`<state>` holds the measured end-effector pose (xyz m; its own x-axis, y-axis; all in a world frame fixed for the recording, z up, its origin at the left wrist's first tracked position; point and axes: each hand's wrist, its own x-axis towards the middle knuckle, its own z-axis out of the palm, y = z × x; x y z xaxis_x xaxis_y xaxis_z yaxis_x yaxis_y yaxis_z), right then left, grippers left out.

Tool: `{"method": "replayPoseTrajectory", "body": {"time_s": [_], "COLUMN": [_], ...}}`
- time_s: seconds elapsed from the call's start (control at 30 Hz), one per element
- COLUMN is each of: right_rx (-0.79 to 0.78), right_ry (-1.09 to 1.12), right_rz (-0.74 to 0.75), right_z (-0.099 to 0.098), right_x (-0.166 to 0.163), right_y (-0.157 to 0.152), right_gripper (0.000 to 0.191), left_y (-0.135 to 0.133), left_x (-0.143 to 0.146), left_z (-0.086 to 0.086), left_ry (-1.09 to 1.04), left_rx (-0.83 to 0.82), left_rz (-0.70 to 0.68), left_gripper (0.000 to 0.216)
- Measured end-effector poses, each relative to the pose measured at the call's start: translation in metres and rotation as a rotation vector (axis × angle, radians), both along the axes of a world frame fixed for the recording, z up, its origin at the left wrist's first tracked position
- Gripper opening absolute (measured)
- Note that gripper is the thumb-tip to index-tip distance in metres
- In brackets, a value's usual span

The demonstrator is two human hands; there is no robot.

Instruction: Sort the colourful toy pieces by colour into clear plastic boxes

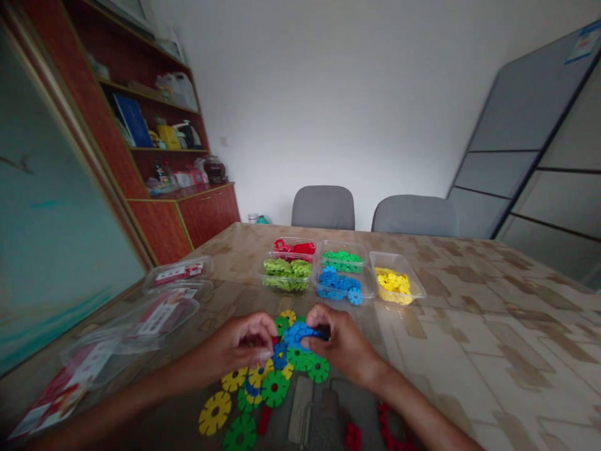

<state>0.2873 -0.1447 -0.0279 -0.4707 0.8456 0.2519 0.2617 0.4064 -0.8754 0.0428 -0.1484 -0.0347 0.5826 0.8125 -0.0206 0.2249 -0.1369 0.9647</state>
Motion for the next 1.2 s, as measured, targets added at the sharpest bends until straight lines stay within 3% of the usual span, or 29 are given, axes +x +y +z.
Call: {"method": "replayPoseTrajectory", "body": {"time_s": [0.17,0.33,0.47,0.6,0.8,0.9,1.0,1.1,1.2], "right_rx": [0.343,0.354,0.351,0.321,0.114,0.083,0.107,0.139,0.118], "right_ry": [-0.223,-0.300,-0.297,-0.304,-0.412,-0.452,-0.502,-0.507,-0.537], "right_rz": [-0.380,-0.462,-0.508,-0.382,0.073,0.142,0.192,0.333,0.368], "right_z": [0.029,0.040,0.035,0.027,0.019,0.021,0.019,-0.001,-0.031], "right_x": [0.033,0.058,0.063,0.059,0.044,0.030,0.012,-0.005,-0.017], "right_y": [0.055,0.101,0.093,0.053,0.001,-0.017,-0.037,-0.057,-0.076], "right_gripper": [0.014,0.005,0.008,0.015,0.012,0.013,0.019,0.033,0.037], "left_y": [0.017,0.025,0.031,0.035,0.015,-0.002,-0.014,-0.021,-0.022], "left_x": [-0.009,-0.021,-0.040,-0.053,-0.057,-0.056,-0.052,-0.048,-0.046], "left_z": [0.005,0.009,0.015,0.016,0.035,0.047,0.048,0.040,0.032], "left_ry": [0.176,0.273,0.353,0.417,0.695,0.863,0.946,0.936,0.927], "left_rx": [0.115,0.223,0.308,0.325,0.319,0.369,0.393,0.388,0.363], "left_rz": [0.043,0.036,0.039,0.028,-0.118,-0.168,-0.221,-0.236,-0.208], "left_gripper": [0.022,0.016,0.013,0.017,0.047,0.046,0.045,0.054,0.068]}}
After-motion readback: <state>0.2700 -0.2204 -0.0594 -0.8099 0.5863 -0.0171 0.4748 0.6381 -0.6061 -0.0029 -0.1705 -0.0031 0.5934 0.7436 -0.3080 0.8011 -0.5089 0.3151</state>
